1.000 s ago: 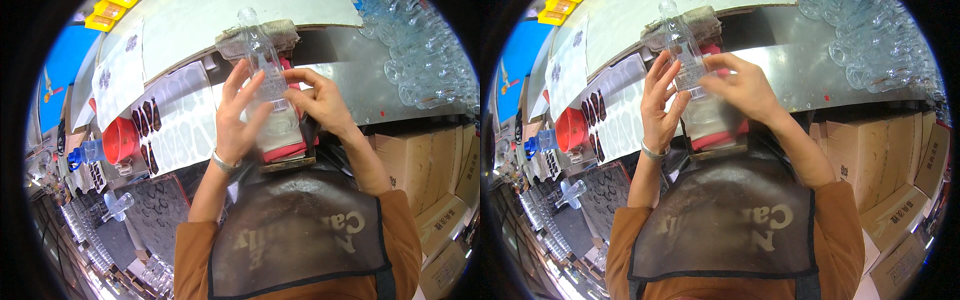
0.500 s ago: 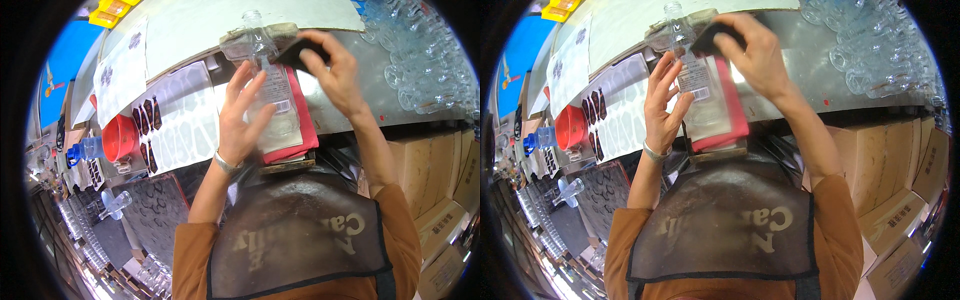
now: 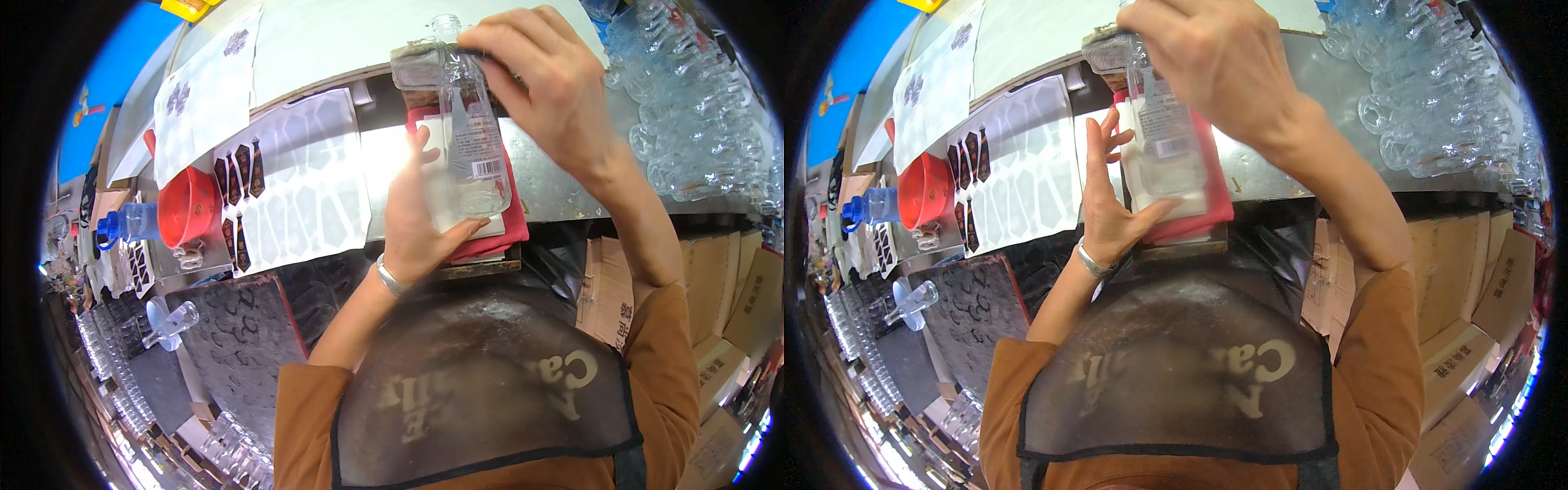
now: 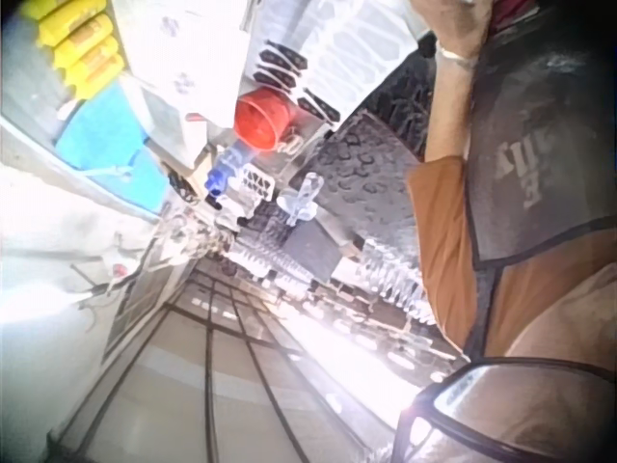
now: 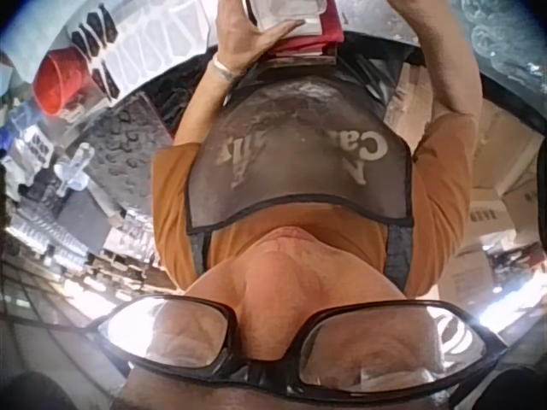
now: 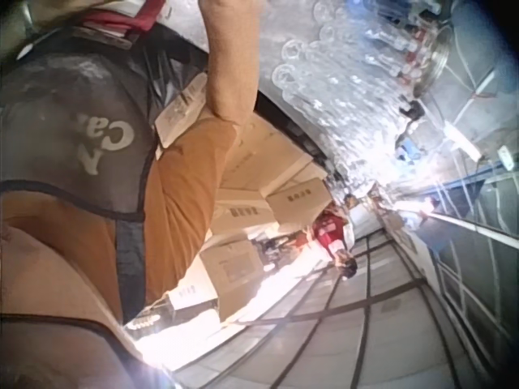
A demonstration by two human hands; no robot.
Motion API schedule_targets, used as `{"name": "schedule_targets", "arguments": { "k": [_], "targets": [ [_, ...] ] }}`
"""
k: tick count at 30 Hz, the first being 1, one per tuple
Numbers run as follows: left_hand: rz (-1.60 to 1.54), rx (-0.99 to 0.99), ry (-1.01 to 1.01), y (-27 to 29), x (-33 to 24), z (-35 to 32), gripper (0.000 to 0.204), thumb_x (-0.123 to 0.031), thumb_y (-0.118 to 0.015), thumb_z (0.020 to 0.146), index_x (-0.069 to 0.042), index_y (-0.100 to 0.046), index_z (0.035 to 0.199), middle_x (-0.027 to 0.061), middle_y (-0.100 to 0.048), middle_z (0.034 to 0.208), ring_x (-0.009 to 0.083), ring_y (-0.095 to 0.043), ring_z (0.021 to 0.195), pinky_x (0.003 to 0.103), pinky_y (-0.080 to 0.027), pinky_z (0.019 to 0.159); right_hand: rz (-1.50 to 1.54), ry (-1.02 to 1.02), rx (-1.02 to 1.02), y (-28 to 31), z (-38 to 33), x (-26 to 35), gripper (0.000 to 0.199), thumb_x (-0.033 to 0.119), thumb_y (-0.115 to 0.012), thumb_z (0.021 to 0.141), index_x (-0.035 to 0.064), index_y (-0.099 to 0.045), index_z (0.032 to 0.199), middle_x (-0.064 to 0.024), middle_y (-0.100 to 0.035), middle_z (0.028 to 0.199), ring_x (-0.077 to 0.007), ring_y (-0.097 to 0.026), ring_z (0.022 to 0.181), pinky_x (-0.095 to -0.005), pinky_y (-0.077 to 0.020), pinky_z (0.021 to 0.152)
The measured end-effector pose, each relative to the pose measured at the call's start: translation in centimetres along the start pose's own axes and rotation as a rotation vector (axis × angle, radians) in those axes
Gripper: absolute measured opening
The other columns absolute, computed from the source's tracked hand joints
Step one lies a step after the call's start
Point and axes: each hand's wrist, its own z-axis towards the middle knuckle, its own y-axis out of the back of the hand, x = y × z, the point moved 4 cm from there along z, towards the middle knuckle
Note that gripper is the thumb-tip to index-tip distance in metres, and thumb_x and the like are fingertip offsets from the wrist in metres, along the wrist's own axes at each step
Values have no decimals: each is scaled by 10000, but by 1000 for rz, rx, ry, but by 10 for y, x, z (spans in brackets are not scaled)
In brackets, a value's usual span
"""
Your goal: The person repeatedly picks clear plastic bottles, applies printed labels to their sides, and smooths them with a black squeegee-like tool. After labeling, the bottles are placed on the left side of the workbench. The process is repeated for multiple bottles in a consistent sequence.
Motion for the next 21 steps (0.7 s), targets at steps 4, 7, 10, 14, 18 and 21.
{"name": "schedule_targets", "arguments": {
  "k": [4, 7, 10, 14, 18, 21],
  "targets": [
    [72, -65, -155, -1, -1, 1, 1204, -187, -951, 592, 67, -246, 1534, 216, -470, 1466, 337, -580, 1135, 437, -452, 1022, 242, 174, 437, -14, -33, 53, 231, 70, -737, 731, 86, -675, 953, -102, -662, 923, -263, -656, 891, -369, -556, 715],
    [-12, -93, -7, -2, 1, -5, 1186, -152, -943, 605, 65, -234, 1531, 192, -491, 1384, 302, -588, 1070, 411, -498, 963, 235, 52, 347, -18, -18, 29, 174, 93, -729, 774, 84, -680, 941, -120, -658, 889, -250, -671, 856, -351, -554, 660],
    [-47, -16, 15, 0, 1, -2, 1178, -138, -934, 622, 47, -221, 1541, 179, -469, 1389, 282, -594, 1081, 401, -513, 938, 136, 137, 87, -4, -6, -6, 197, 75, -731, 783, 62, -689, 975, -93, -680, 938, -253, -669, 867, -357, -555, 728],
    [-92, 50, 39, 3, 15, -13, 1212, -66, -886, 652, -27, -110, 1583, 212, -432, 1462, 276, -606, 1125, 394, -495, 957, 563, -14, 339, -5, -40, 33, 194, 72, -733, 782, 72, -686, 970, -72, -672, 936, -251, -670, 881, -368, -552, 779],
    [-77, 104, 50, 5, 17, -13, 1226, -19, -844, 679, -63, -48, 1610, 234, -372, 1535, 269, -615, 1131, 395, -485, 969, 486, -104, 120, -8, -39, -4, 164, 111, -733, 776, 89, -693, 934, -62, -667, 900, -255, -663, 849, -387, -545, 800],
    [-81, 112, 109, 10, 17, -10, 1114, -52, -869, 684, -37, -192, 1569, 205, -549, 1324, 285, -628, 1143, 395, -484, 992, 617, -11, 164, -4, -62, 24, 142, 75, -728, 793, 52, -695, 929, -80, -669, 872, -270, -660, 807, -381, -552, 774]
  ]
}}
